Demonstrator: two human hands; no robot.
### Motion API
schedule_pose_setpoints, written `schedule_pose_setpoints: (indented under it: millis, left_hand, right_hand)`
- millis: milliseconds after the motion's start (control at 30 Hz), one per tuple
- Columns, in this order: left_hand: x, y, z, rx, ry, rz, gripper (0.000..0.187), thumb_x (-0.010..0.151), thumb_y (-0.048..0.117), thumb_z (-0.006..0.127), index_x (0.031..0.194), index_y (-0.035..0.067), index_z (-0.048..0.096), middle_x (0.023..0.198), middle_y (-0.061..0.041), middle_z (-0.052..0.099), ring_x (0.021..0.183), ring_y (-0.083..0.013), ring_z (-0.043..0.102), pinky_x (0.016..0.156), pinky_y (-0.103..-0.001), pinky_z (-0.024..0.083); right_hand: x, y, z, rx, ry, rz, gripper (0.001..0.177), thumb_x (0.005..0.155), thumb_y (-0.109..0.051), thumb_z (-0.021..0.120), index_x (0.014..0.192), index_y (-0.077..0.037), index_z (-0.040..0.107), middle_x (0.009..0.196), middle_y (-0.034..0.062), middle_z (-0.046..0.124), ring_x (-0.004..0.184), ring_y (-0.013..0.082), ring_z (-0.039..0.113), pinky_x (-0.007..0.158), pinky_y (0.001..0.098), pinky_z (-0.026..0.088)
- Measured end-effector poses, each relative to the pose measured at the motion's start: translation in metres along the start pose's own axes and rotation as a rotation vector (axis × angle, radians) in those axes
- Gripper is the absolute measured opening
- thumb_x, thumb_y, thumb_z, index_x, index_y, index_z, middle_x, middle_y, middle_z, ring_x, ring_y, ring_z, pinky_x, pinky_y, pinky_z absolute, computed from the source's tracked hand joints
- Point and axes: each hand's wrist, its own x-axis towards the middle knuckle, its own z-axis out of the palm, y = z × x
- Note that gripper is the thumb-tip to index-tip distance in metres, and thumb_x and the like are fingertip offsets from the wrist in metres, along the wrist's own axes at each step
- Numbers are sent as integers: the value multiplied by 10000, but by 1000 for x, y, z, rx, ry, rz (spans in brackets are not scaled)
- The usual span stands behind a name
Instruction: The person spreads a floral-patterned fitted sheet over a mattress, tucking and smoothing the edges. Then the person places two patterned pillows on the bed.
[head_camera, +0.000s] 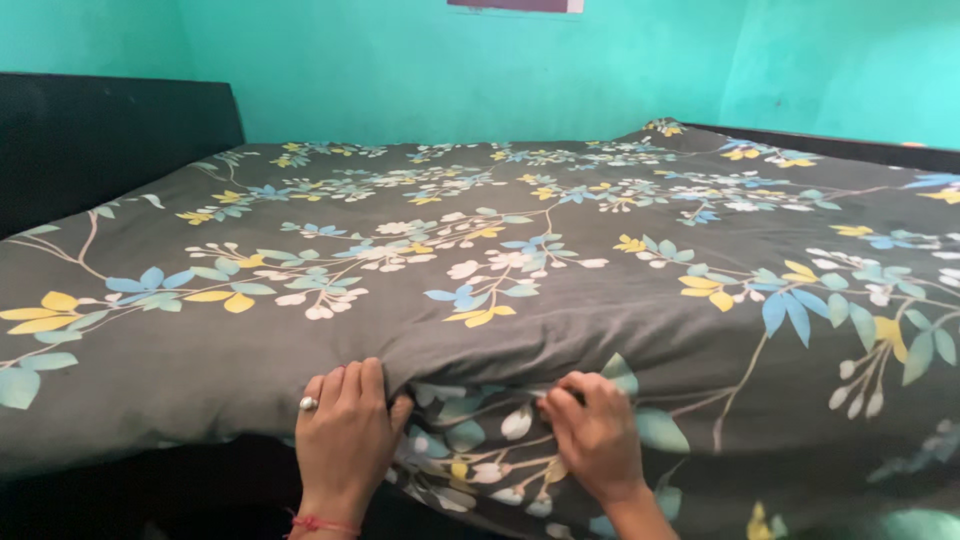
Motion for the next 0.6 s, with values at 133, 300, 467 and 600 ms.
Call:
schedule_pose_setpoints:
  millis: [133,300,467,600]
  left_hand:
    - [-9,2,-1,-23,78,-2,589,746,401,740,1210,51,641,1205,-141,678,1166,-289,614,1064,-425,423]
    - [-36,21,-7,-73,279,306,535,859,354,665,1334,114,608,1316,-128,631,1224,-273,597,1095,-468,379]
    - [-50,53,7,34,227,445,455,870,204,599,1317,130,645,1311,-36,658,1229,-207,605,1107,-460,378]
    - [-59,57,27,-92,167,378,328,887,166,618,1196,75,682,1184,-54,673,1171,-229,618,1116,-486,403]
  right_hand:
    - [-10,10,2,254,-50,-199,226,891,-86,700,1074,-56,570,1040,93,686,1015,320,671,924,446,522]
    - [-16,14,4,364,-199,80,156,905,-92,688,968,-37,556,787,99,613,756,328,623,708,437,495]
    - [0,11,7,327,-287,50,95,933,-169,632,922,-78,610,700,86,588,644,322,561,638,446,460]
    - [10,11,-2,316,-381,99,170,950,-247,601,866,-122,679,606,80,585,587,328,564,594,451,460]
